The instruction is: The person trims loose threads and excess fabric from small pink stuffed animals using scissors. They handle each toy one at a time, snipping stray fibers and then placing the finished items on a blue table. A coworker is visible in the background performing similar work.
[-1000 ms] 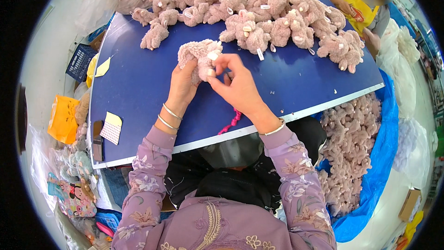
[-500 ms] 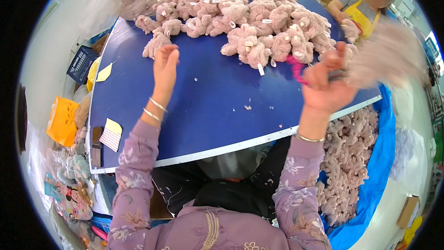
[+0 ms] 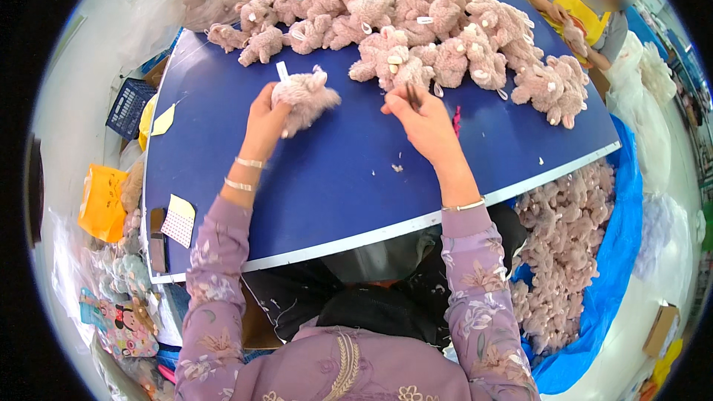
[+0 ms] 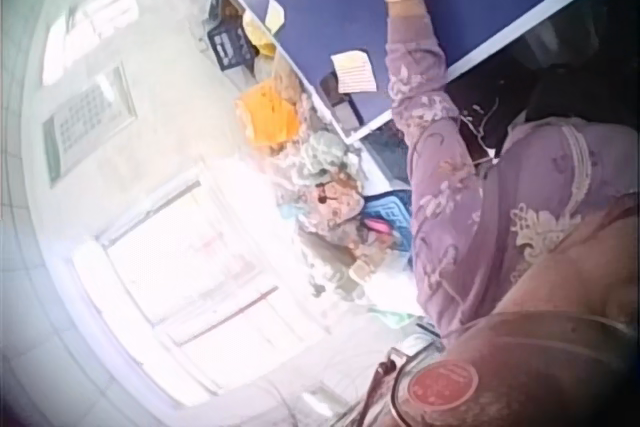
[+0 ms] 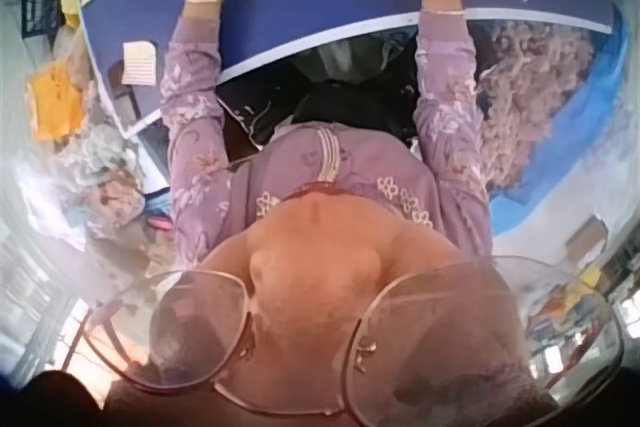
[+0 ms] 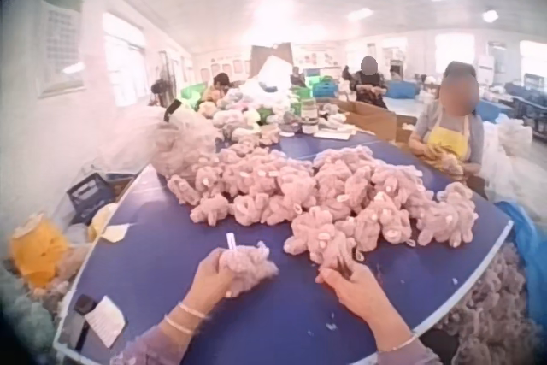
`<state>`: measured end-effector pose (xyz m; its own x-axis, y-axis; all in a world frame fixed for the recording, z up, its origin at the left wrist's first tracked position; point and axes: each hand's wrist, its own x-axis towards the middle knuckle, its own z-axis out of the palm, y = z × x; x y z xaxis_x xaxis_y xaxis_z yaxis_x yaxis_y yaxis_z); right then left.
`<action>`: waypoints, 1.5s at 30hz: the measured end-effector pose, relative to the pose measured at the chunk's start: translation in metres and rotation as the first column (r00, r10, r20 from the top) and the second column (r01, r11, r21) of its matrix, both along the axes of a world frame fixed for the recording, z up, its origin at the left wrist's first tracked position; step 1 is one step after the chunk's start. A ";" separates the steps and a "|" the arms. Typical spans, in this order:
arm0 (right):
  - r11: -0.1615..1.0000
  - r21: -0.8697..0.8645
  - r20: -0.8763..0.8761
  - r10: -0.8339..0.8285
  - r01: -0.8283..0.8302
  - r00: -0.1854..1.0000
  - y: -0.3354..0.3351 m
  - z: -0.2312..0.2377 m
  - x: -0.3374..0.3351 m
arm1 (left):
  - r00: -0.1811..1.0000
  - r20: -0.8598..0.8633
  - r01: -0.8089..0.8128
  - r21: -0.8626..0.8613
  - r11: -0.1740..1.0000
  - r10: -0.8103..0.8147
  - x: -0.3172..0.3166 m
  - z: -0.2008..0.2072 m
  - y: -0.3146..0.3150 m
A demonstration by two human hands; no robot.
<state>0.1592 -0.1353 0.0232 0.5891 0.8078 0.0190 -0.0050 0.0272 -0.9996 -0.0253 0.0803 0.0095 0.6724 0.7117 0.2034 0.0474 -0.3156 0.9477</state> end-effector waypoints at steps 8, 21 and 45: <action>0.965 0.058 0.118 0.249 -0.257 0.961 0.001 -0.001 -0.026 | 0.921 0.378 0.305 -0.553 0.775 -0.093 -0.003 0.001 -0.086; 0.974 -0.046 0.038 0.226 -0.224 0.973 -0.001 0.008 -0.030 | 0.883 0.459 0.378 -0.574 0.726 -0.097 -0.008 0.003 -0.082; 0.979 0.202 -0.097 0.009 0.010 0.995 0.004 -0.010 -0.025 | 0.839 0.463 -0.143 -0.317 0.938 0.284 -0.018 0.011 -0.061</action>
<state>0.1338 -0.1316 0.0134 0.5966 0.7928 0.1248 -0.1016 0.2288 -0.9682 -0.0435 0.0196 0.0202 0.3561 0.8992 0.2543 -0.4124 -0.0930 0.9063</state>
